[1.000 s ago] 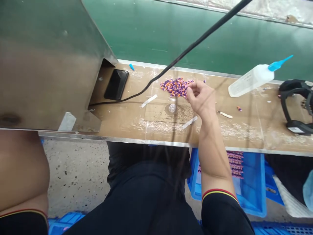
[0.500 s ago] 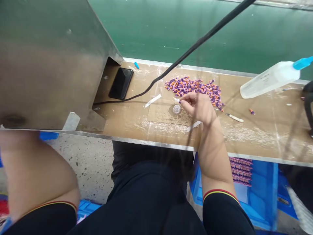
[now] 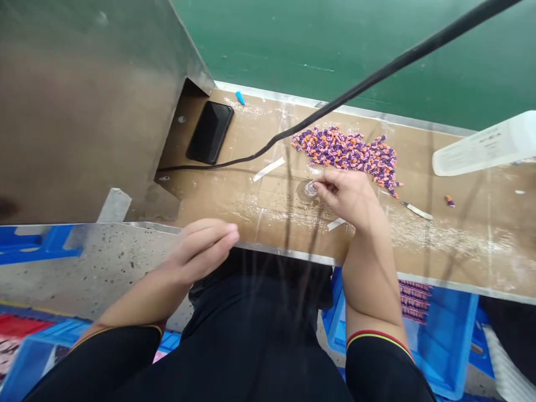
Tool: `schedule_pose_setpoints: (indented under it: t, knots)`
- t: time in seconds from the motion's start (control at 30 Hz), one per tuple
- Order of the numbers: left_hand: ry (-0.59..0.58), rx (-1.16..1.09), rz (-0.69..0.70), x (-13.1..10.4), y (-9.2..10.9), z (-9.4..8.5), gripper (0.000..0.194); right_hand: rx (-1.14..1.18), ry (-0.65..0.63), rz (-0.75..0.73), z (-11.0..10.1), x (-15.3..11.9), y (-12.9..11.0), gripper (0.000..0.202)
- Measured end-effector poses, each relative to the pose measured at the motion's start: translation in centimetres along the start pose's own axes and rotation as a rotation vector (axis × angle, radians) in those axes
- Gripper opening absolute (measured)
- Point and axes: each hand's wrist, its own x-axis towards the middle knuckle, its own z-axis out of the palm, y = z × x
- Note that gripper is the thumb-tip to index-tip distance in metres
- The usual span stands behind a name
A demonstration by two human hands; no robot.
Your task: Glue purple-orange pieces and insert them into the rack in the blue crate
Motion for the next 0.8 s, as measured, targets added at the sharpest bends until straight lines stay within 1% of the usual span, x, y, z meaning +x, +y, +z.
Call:
schedule_pose_setpoints:
  t: [0.03,0.07,0.1,0.17,0.23,0.3,0.37,0.43,0.5,0.57,0.63,0.7,0.8]
  knots:
    - [0.042,-0.025,0.179,1.7,-0.3,1.5,0.045,0.008,-0.002,-0.004,0.0,0.0,0.0,0.019]
    - [0.078,-0.056,0.262,3.5,-0.7,3.0,0.037,0.018,-0.003,-0.009,0.0,0.1,0.0,0.019]
    - [0.088,-0.105,0.305,5.3,-1.2,4.4,0.032,0.03,-0.004,-0.016,0.0,0.1,0.0,0.019]
    - [0.096,-0.239,0.277,7.9,-2.1,7.0,0.03,0.051,-0.004,-0.032,-0.1,0.1,-0.1,0.018]
    - [0.123,-0.382,0.237,9.2,-3.0,9.3,0.026,0.061,0.019,-0.027,-0.2,0.0,-0.3,0.016]
    - [0.096,-0.482,0.175,9.4,-3.9,11.3,0.017,0.076,0.086,0.021,-0.2,-0.1,-0.5,0.014]
    - [0.052,-0.559,0.052,8.8,-4.7,12.6,0.015,0.125,0.175,0.095,0.0,-0.3,-0.8,0.013]
    - [0.023,-0.64,-0.131,8.2,-5.2,13.2,0.015,0.211,0.25,0.151,0.2,-0.4,-1.2,0.015]
    - [0.006,-0.732,-0.303,7.8,-5.5,13.2,0.016,0.296,0.305,0.175,0.5,-0.5,-1.6,0.015]
    - [-0.007,-0.836,-0.413,7.7,-5.4,12.9,0.016,0.359,0.332,0.172,0.8,-0.5,-2.2,0.014]
    - [-0.019,-0.938,-0.52,7.8,-5.2,12.7,0.017,0.407,0.327,0.167,1.1,-0.5,-2.7,0.015]
    - [-0.038,-1.048,-0.667,8.0,-4.9,12.5,0.024,0.445,0.322,0.166,1.5,-0.5,-3.1,0.019]
    - [-0.093,-1.201,-0.917,8.3,-4.6,12.4,0.039,0.466,0.36,0.177,2.0,-0.4,-3.6,0.022]
